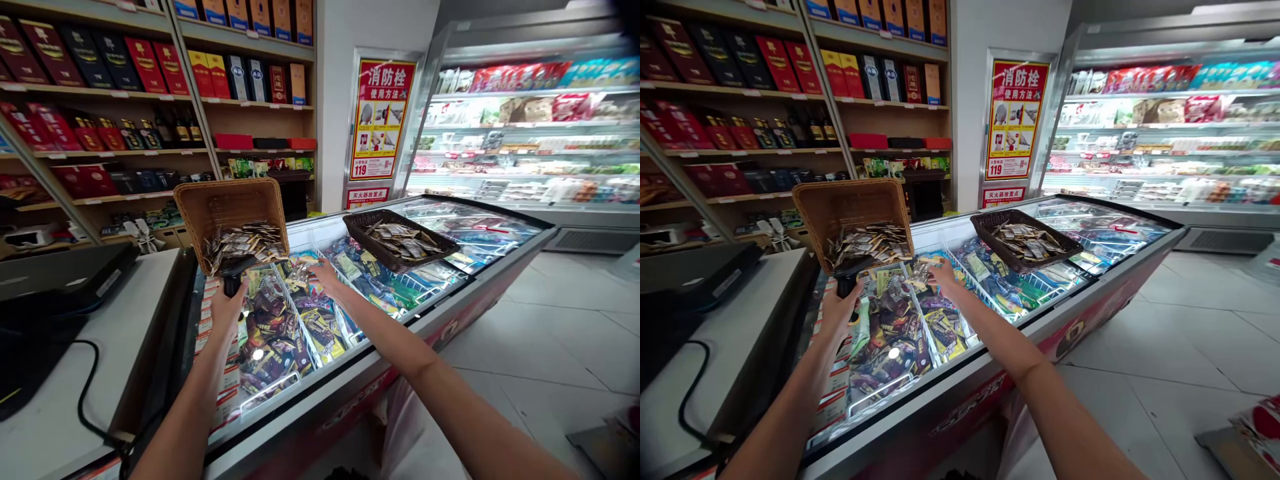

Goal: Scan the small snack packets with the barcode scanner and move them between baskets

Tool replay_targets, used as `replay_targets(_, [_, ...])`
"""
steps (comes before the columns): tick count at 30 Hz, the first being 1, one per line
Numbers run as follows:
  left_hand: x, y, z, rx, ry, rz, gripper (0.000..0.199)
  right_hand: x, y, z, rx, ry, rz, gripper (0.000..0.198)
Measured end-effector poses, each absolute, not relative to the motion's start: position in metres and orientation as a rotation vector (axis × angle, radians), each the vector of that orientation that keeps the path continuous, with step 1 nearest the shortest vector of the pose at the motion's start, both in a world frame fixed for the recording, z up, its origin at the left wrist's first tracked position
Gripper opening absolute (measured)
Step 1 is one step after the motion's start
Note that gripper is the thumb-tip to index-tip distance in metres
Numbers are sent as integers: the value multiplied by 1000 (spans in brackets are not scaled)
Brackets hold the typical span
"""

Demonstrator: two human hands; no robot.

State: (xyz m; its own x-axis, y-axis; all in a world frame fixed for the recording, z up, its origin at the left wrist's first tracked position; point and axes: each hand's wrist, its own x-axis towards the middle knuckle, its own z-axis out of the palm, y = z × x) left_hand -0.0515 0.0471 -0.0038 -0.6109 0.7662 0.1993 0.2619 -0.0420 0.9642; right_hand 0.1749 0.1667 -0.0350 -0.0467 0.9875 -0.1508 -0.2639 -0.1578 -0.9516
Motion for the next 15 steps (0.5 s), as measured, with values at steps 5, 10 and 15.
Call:
replay_targets(5, [-26, 43, -6, 1363, 1688, 1367, 55, 196, 168, -40, -1090, -732, 1352, 26])
replay_targets(10, [-17, 40, -5, 1533, 1649, 1252, 51, 194, 167, -40, -966, -681, 1245, 41])
replay_targets(15, [-16, 41, -6, 1511, 1656, 1248, 54, 198, 163, -37, -956, -714, 1206, 43])
